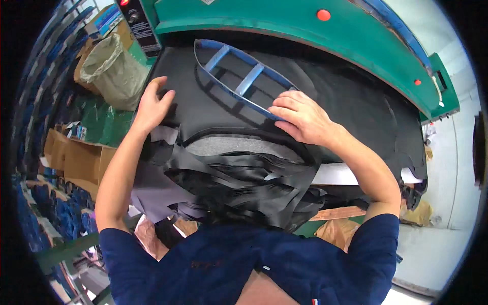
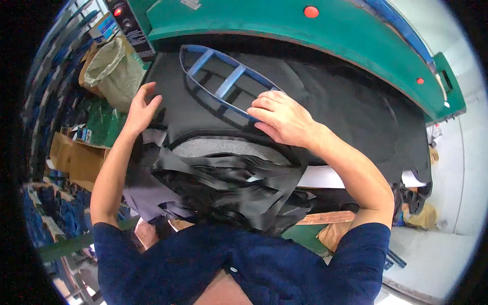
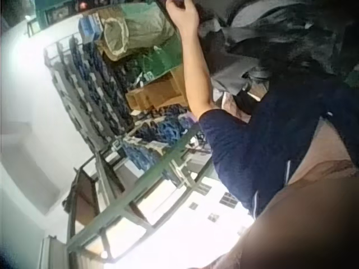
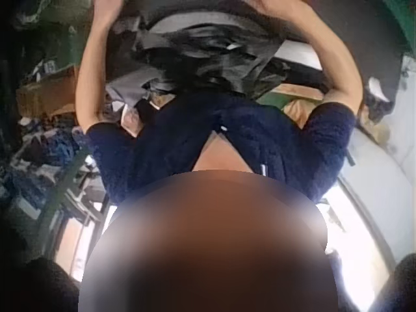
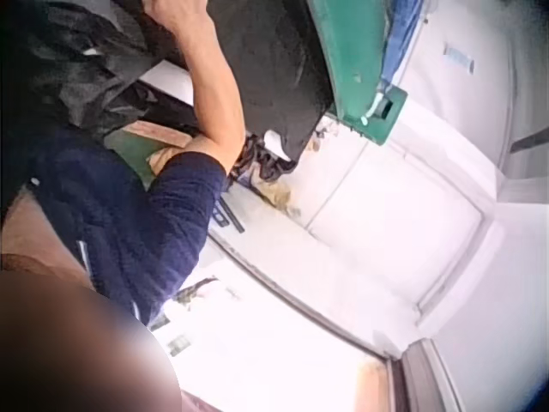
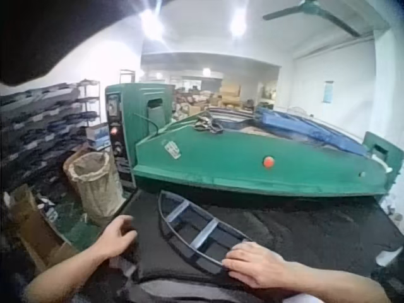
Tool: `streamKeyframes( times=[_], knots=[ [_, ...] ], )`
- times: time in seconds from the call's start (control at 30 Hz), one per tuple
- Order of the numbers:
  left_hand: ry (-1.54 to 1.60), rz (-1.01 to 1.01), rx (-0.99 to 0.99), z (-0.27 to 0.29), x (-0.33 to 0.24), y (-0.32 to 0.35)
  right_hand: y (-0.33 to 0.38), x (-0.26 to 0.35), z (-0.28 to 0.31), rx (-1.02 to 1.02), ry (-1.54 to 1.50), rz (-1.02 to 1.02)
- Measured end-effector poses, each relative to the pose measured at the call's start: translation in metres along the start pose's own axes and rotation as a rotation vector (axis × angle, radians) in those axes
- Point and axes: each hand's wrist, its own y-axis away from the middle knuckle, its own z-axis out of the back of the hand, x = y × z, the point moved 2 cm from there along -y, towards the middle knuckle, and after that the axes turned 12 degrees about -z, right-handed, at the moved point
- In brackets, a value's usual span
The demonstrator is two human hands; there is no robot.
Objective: Use a die-cutting press to cut patterns from layers of fabric by placing metal dies and activating the machine.
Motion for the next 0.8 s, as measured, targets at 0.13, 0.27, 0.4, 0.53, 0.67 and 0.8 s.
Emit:
streamKeyframes(
  times=[0.13, 0.27, 0.4, 0.53, 0.67, 0.8],
  knots=[
    [-0.297, -0.349, 0.167, -0.012, -0.065, 0.006, 0.007, -0.027, -0.032, 0.144, -0.164, -0.084],
    [-0.478, -0.594, 0.292, -0.055, -0.089, 0.003, 0.007, -0.032, -0.037, 0.127, -0.242, -0.108],
    [-0.574, -0.665, 0.307, -0.080, -0.085, -0.017, 0.006, -0.035, -0.034, 0.090, -0.237, -0.081],
    [-0.507, -0.764, 0.239, -0.074, -0.106, -0.026, 0.002, -0.046, -0.009, 0.100, -0.213, -0.057],
    [-0.447, -0.731, 0.164, -0.082, -0.139, 0.001, 0.018, -0.066, 0.001, 0.033, -0.233, -0.038],
    [-0.451, -0.671, 0.163, -0.097, -0.126, 0.030, 0.038, -0.060, -0.025, 0.112, -0.294, -0.089]
  ],
)
